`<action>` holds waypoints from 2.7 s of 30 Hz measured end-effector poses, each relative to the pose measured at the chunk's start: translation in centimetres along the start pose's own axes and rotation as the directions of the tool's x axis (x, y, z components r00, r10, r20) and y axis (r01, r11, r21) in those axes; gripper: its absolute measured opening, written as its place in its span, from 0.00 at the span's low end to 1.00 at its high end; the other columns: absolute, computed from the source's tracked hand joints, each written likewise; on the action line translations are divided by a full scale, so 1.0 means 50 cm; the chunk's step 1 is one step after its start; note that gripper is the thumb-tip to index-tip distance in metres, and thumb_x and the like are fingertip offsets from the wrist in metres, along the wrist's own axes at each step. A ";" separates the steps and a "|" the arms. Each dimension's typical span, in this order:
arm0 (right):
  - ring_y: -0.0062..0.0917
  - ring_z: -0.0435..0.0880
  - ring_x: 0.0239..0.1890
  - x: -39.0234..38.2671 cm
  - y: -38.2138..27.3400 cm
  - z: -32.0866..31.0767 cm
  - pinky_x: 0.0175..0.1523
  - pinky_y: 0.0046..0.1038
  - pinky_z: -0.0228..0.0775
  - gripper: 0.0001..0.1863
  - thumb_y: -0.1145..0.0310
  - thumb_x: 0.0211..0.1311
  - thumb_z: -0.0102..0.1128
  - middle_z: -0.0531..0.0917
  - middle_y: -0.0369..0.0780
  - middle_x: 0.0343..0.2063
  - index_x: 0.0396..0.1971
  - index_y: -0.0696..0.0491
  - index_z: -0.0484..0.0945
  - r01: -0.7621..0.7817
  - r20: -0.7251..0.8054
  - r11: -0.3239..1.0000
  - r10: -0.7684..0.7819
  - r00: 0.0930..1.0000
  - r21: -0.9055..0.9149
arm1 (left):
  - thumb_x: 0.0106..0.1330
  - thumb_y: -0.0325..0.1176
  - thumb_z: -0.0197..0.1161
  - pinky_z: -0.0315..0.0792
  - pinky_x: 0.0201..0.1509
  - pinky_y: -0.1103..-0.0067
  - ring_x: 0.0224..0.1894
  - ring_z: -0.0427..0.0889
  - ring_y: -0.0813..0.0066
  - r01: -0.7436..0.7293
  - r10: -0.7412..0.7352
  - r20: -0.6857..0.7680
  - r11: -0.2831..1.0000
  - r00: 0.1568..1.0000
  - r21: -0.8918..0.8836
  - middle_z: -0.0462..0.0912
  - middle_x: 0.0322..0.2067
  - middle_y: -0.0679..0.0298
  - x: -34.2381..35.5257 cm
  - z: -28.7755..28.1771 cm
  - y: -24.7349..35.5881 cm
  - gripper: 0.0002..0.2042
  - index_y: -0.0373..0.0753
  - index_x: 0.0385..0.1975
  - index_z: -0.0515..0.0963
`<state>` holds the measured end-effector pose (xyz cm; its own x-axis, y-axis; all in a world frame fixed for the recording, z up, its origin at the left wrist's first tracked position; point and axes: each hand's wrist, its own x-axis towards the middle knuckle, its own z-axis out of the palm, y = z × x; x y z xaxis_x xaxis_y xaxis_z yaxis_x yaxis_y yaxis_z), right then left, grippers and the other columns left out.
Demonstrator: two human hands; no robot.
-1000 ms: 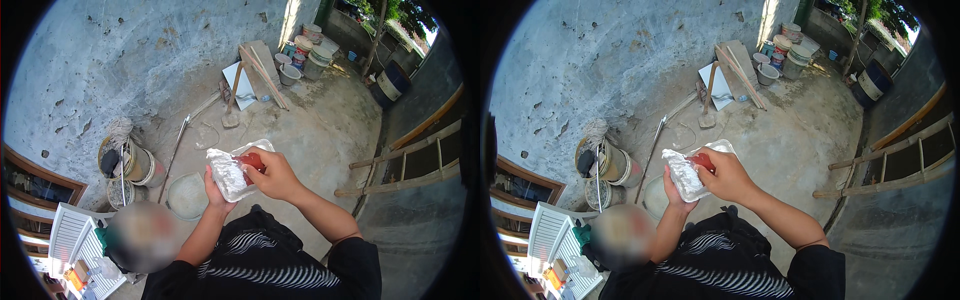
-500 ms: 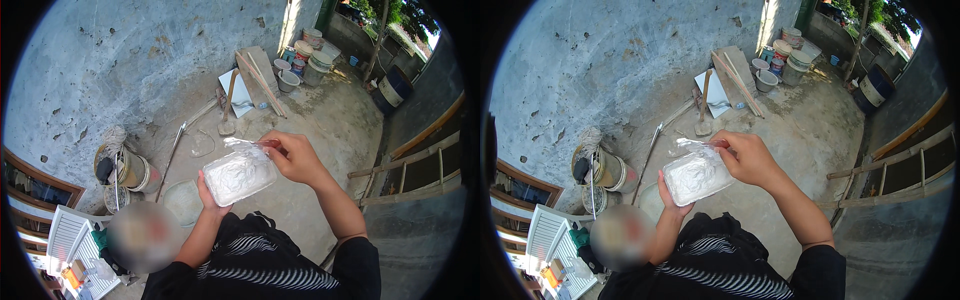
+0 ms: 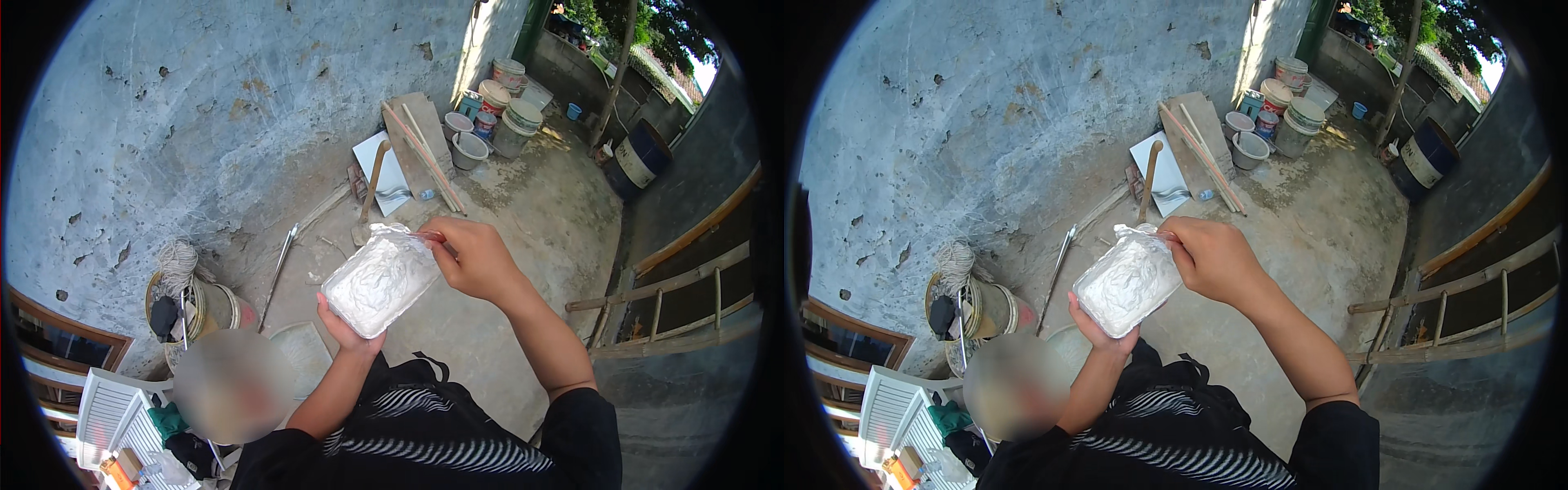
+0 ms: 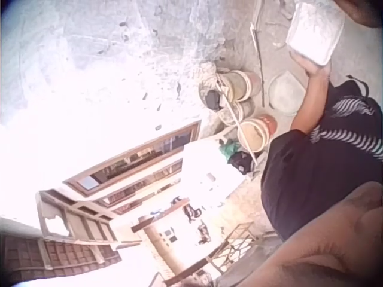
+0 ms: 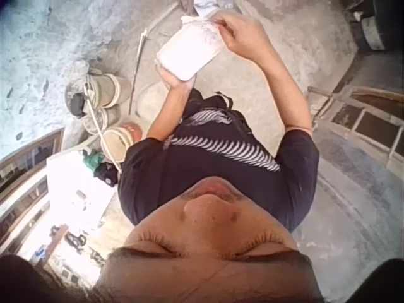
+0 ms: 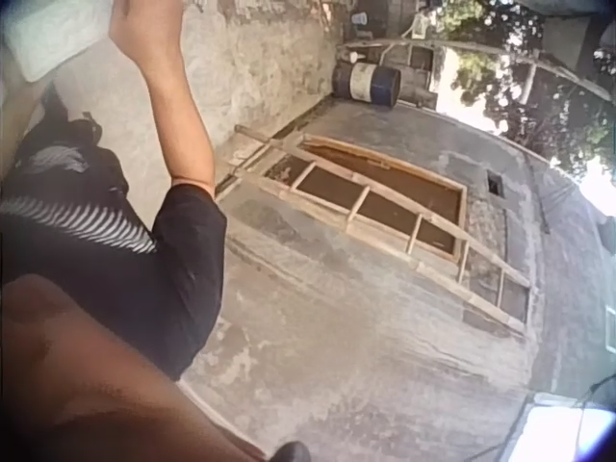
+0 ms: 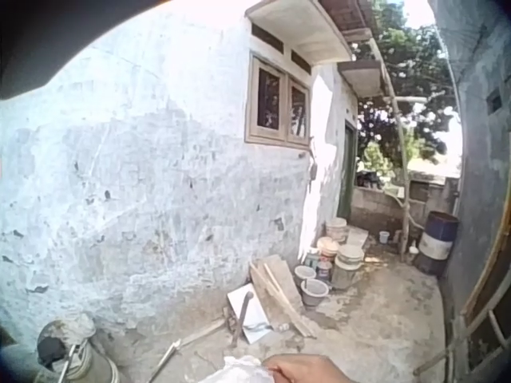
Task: Preparing wall putty and applying it to patch a hole in the wall.
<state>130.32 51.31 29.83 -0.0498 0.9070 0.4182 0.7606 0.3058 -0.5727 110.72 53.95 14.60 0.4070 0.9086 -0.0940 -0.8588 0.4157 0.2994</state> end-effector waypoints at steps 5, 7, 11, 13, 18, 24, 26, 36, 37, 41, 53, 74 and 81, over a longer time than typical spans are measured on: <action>0.31 0.84 0.26 0.102 0.045 0.054 0.32 0.29 0.74 0.07 0.78 0.61 0.59 0.83 0.44 0.27 0.39 0.57 0.81 -0.058 -0.037 0.998 0.057 0.998 0.000 | 0.67 0.70 0.41 0.62 0.73 0.56 0.70 0.68 0.51 -0.068 0.067 -0.048 0.998 0.997 -0.015 0.67 0.69 0.54 0.106 0.024 0.028 0.44 0.38 0.72 0.60; 0.27 0.83 0.26 0.145 0.042 0.068 0.32 0.27 0.73 0.07 0.78 0.61 0.58 0.83 0.43 0.25 0.38 0.57 0.81 -0.134 -0.035 0.989 0.136 0.990 0.056 | 0.67 0.70 0.42 0.61 0.74 0.57 0.70 0.68 0.51 -0.067 0.065 -0.068 0.998 0.996 -0.018 0.67 0.69 0.54 0.141 0.025 0.047 0.44 0.38 0.72 0.60; 0.16 0.80 0.29 0.217 0.063 0.124 0.34 0.24 0.72 0.06 0.78 0.62 0.58 0.82 0.38 0.25 0.38 0.58 0.80 -0.367 0.023 0.915 0.368 0.929 0.168 | 0.67 0.69 0.43 0.60 0.74 0.58 0.70 0.67 0.53 -0.067 0.065 -0.073 0.997 0.995 -0.030 0.67 0.69 0.55 0.208 0.017 0.084 0.43 0.38 0.71 0.60; 0.15 0.80 0.30 0.238 0.087 0.181 0.35 0.23 0.72 0.06 0.78 0.63 0.58 0.83 0.36 0.27 0.39 0.58 0.80 -0.391 0.025 0.872 0.402 0.915 0.293 | 0.67 0.69 0.43 0.60 0.74 0.58 0.70 0.67 0.53 -0.085 0.083 -0.063 0.996 0.995 -0.033 0.67 0.69 0.55 0.236 0.015 0.101 0.43 0.38 0.71 0.60; 0.20 0.83 0.32 0.313 0.100 0.269 0.38 0.27 0.75 0.06 0.76 0.62 0.60 0.85 0.39 0.30 0.38 0.59 0.80 -0.411 -0.020 0.771 0.480 0.877 0.486 | 0.67 0.69 0.43 0.60 0.74 0.58 0.70 0.68 0.54 -0.092 0.088 -0.136 0.996 0.987 -0.019 0.68 0.69 0.56 0.286 0.013 0.150 0.43 0.39 0.71 0.60; 0.17 0.81 0.29 0.392 0.084 0.233 0.36 0.23 0.73 0.06 0.79 0.65 0.57 0.84 0.38 0.28 0.40 0.60 0.80 -0.220 -0.032 0.842 0.270 0.962 0.493 | 0.69 0.68 0.42 0.60 0.73 0.59 0.69 0.69 0.54 -0.091 0.089 -0.065 0.996 0.994 -0.017 0.69 0.67 0.55 0.322 -0.023 0.201 0.41 0.38 0.70 0.62; 0.16 0.81 0.31 0.406 0.103 0.236 0.38 0.22 0.74 0.05 0.78 0.66 0.58 0.84 0.36 0.30 0.40 0.60 0.79 -0.204 0.026 0.857 0.218 0.976 0.473 | 0.69 0.68 0.42 0.61 0.73 0.59 0.68 0.70 0.55 -0.061 0.060 -0.057 0.998 0.997 -0.010 0.71 0.67 0.55 0.329 -0.020 0.210 0.41 0.38 0.70 0.63; 0.19 0.81 0.39 0.456 0.153 0.266 0.46 0.24 0.74 0.07 0.74 0.67 0.64 0.83 0.36 0.36 0.41 0.60 0.79 -0.267 0.392 0.675 -0.036 0.919 0.688 | 0.71 0.67 0.40 0.69 0.68 0.60 0.63 0.76 0.55 -0.041 0.043 -0.137 0.999 0.990 0.022 0.75 0.62 0.55 0.366 -0.013 0.238 0.39 0.38 0.67 0.66; 0.19 0.81 0.39 0.466 0.162 0.260 0.46 0.24 0.74 0.07 0.74 0.67 0.64 0.83 0.36 0.36 0.41 0.60 0.79 -0.264 0.399 0.672 -0.052 0.915 0.692 | 0.71 0.67 0.40 0.69 0.68 0.60 0.63 0.76 0.55 -0.058 0.061 -0.143 0.998 0.988 0.024 0.75 0.62 0.55 0.373 -0.014 0.239 0.39 0.38 0.67 0.66; 0.18 0.81 0.35 0.521 0.167 0.226 0.43 0.24 0.74 0.06 0.78 0.66 0.61 0.84 0.36 0.31 0.41 0.60 0.80 -0.176 0.502 0.851 -0.114 0.858 0.494 | 0.70 0.68 0.41 0.69 0.68 0.60 0.63 0.76 0.55 -0.132 0.135 -0.119 0.991 0.984 0.035 0.75 0.62 0.54 0.404 -0.003 0.231 0.40 0.38 0.67 0.66; 0.17 0.80 0.31 0.610 0.253 0.188 0.38 0.25 0.74 0.08 0.76 0.66 0.61 0.83 0.39 0.27 0.43 0.59 0.79 -0.130 0.481 0.885 -0.115 0.869 0.446 | 0.69 0.68 0.41 0.66 0.71 0.58 0.66 0.73 0.53 -0.329 0.332 -0.141 0.943 0.933 0.042 0.72 0.65 0.54 0.495 0.035 0.176 0.41 0.38 0.69 0.64; 0.37 0.87 0.41 0.623 0.353 0.185 0.48 0.33 0.78 0.12 0.81 0.58 0.61 0.87 0.43 0.38 0.42 0.55 0.83 0.367 0.242 0.745 -0.569 0.786 0.557 | 0.69 0.69 0.42 0.66 0.70 0.58 0.65 0.73 0.52 -0.534 0.541 -0.172 0.841 0.824 0.086 0.74 0.64 0.53 0.525 0.063 0.096 0.41 0.36 0.68 0.66; 0.36 0.87 0.42 0.636 0.375 0.154 0.48 0.34 0.78 0.14 0.82 0.56 0.62 0.87 0.42 0.38 0.42 0.55 0.84 0.372 0.286 0.694 -0.637 0.716 0.616 | 0.70 0.68 0.42 0.67 0.69 0.58 0.65 0.74 0.53 -0.550 0.555 -0.178 0.831 0.812 0.079 0.75 0.63 0.53 0.515 0.071 0.078 0.41 0.36 0.67 0.66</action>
<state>138.00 88.09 26.98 -0.7053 0.5370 0.4628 0.1105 0.7281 -0.6765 118.94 78.82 16.74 -0.2015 0.9763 -0.0795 -0.9132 -0.1579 0.3757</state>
